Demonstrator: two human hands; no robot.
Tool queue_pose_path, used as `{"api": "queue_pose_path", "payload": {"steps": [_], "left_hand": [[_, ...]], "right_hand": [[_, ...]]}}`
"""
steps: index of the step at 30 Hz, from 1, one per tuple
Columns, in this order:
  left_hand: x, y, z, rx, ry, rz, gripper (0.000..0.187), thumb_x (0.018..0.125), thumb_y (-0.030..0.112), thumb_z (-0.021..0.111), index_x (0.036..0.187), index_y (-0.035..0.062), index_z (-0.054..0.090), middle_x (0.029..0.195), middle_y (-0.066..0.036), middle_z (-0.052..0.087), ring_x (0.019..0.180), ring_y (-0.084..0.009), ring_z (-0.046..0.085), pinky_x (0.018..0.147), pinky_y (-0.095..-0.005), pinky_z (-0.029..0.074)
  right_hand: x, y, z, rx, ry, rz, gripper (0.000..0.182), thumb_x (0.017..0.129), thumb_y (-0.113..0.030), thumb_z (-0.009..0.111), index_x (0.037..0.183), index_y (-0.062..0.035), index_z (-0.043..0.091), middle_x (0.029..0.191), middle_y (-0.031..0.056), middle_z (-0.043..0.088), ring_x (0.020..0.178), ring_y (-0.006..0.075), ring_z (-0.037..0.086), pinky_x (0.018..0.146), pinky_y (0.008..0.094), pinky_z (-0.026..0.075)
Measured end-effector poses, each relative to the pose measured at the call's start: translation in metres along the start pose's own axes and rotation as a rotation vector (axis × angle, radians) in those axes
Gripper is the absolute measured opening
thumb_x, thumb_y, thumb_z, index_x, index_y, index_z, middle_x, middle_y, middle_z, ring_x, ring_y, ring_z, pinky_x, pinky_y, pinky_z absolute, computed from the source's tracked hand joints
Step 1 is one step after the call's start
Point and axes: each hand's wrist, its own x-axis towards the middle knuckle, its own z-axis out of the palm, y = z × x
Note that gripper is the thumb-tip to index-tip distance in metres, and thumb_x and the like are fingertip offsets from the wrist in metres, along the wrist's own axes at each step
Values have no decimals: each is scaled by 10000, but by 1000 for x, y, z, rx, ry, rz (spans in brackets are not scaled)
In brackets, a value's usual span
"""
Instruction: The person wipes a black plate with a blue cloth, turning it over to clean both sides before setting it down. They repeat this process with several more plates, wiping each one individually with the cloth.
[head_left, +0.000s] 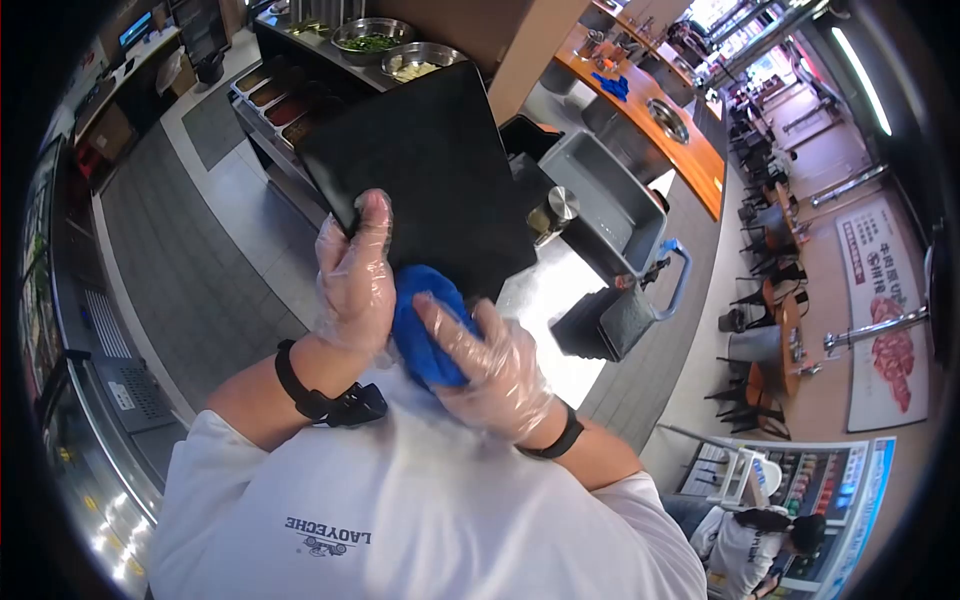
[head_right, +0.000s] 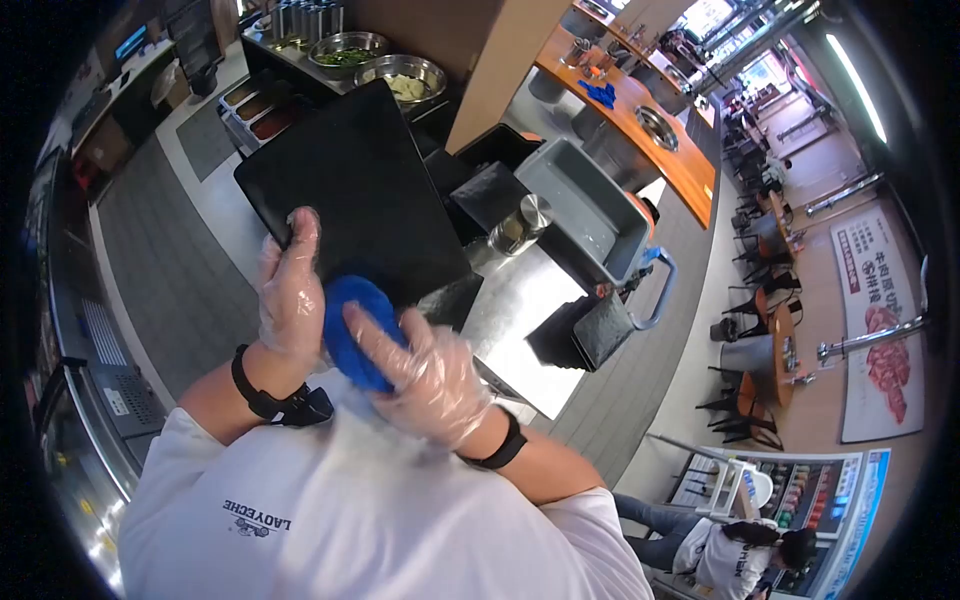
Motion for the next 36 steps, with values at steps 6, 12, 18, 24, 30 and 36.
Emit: {"api": "queue_pose_path", "payload": {"steps": [6,12,18,24,30,36], "left_hand": [[45,4,-48,-181,-16,2,492,1003,460,745,1238,38,652,1214,-17,667,1081,-114,572,978,-302,452],[78,31,-89,31,37,13,540,1009,491,724,1262,21,642,1182,-35,686,1054,-113,584,958,-296,467],[107,57,-133,89,14,-120,699,982,526,740,1424,17,555,1347,-111,609,1204,-215,559,1062,-366,454],[129,67,-162,-57,3,-40,666,957,481,793,1382,16,576,1267,-75,649,1137,-163,577,1016,-321,465],[143,67,-167,27,-25,-212,530,985,401,783,1330,39,607,1232,-52,659,1092,-144,591,1005,-306,466],[145,44,-152,99,-241,-118,591,1018,453,722,1397,23,575,1335,-79,642,1184,-182,600,1033,-335,480]], "right_hand": [[58,14,13,-73,211,123,834,687,-37,860,1465,-199,608,1012,209,646,799,419,675,644,490,573],[90,-44,64,-25,-89,15,876,646,-66,846,1476,-232,619,966,186,615,737,403,671,660,488,577],[148,-54,88,-130,-1,41,828,670,-108,862,1459,-200,629,987,198,645,778,416,698,698,487,593],[176,-55,113,-23,24,7,808,675,-39,842,1444,-180,633,1022,206,685,792,417,716,711,464,613],[160,-93,136,-8,-181,33,841,664,-95,873,1459,-201,620,1025,192,652,765,416,684,706,485,598],[155,-47,118,-143,33,278,818,704,-86,867,1472,-174,601,1029,216,674,784,408,711,689,499,602]]}}
